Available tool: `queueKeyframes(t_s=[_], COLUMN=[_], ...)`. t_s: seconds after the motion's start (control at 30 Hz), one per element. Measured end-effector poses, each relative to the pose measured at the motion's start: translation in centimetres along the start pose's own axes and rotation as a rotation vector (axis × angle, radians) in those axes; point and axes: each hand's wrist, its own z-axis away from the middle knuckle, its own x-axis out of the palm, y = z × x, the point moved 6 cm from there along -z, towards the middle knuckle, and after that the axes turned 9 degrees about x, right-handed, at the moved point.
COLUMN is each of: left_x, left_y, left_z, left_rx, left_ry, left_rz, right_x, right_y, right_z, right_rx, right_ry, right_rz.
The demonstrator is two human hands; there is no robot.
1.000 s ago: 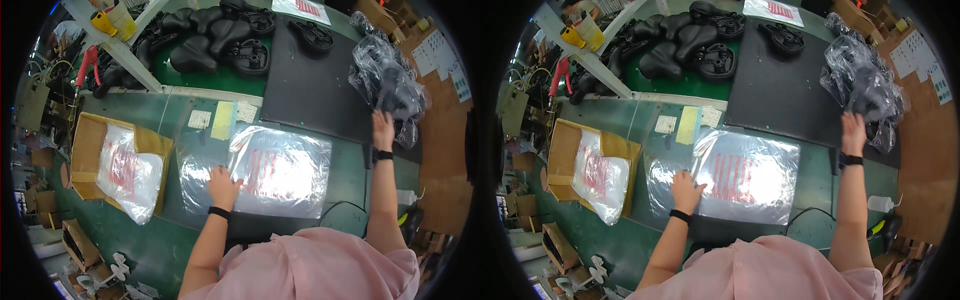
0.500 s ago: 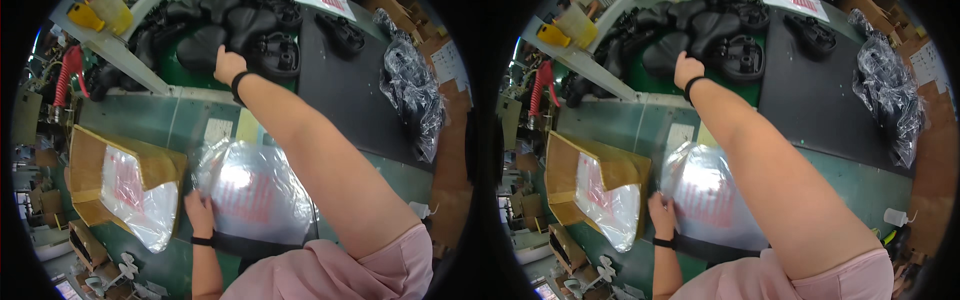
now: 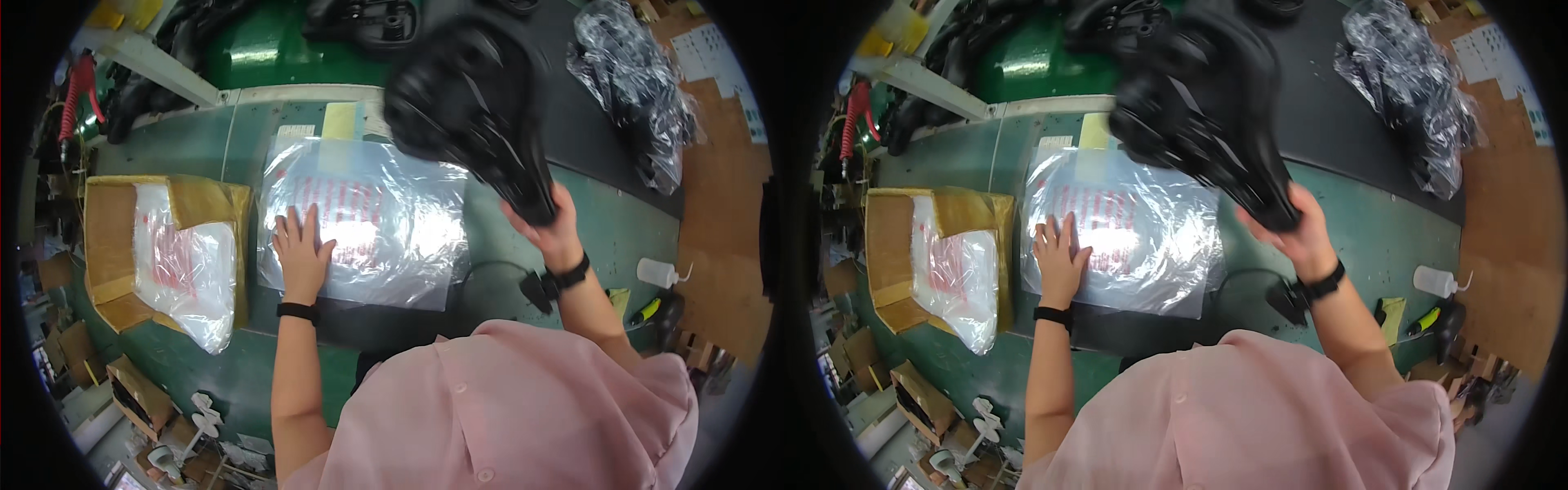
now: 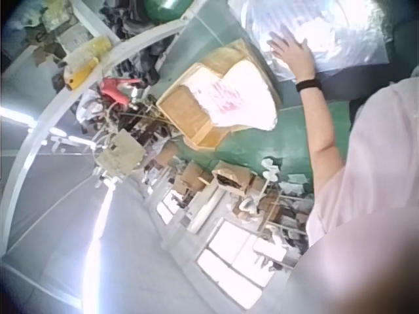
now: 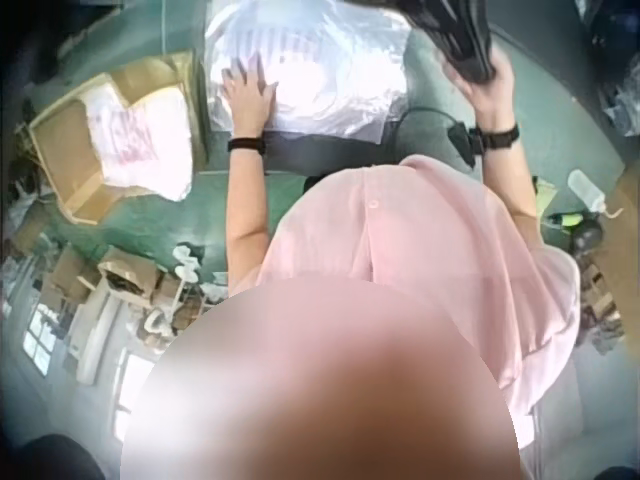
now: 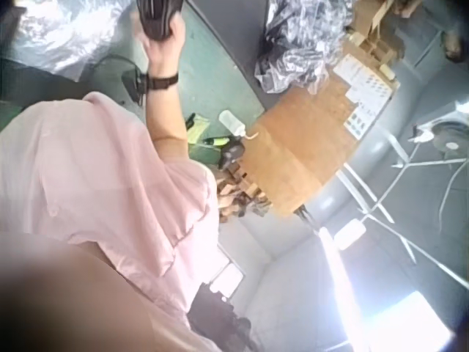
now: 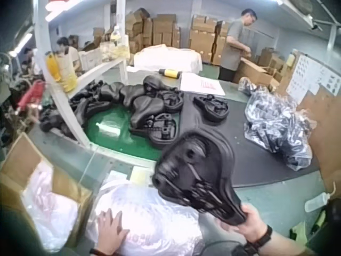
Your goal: The person repeatedly picks up black bicycle seats from a table, places them into clear plastic bags, and sets the packaged items aside. The process is continuous and repetitive, with the person handling each seat individually.
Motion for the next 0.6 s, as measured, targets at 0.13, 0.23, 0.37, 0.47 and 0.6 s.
queueKeyframes(t_s=[0.13, 0.23, 0.37, 0.47, 0.6], left_x=[-2.0, 2.4, 12.1, 11.7, 8.3], left_y=[9.4, 18.6, 21.8, 22.4, 18.4], left_z=[-1.8, -0.4, 0.9, -1.1, -1.6], left_rx=[0.157, 0.228, 0.183, 0.284, 0.161], left_ry=[0.01, -0.022, 0.126, 0.02, -0.086], left_rz=[0.321, 0.397, -0.235, -0.328, 0.152], right_x=[-8.1, -12.6, -13.4, -13.9, -14.5], right_y=[5.1, 10.4, 12.9, 12.9, 12.4], right_z=[11.9, 15.5, 16.4, 15.8, 13.7], right_rx=[-0.007, 0.046, -0.097, -0.157, -0.026], right_ry=[0.252, 0.227, 0.417, 0.356, 0.405], right_rz=[-0.222, -0.503, -0.528, -0.34, -0.208])
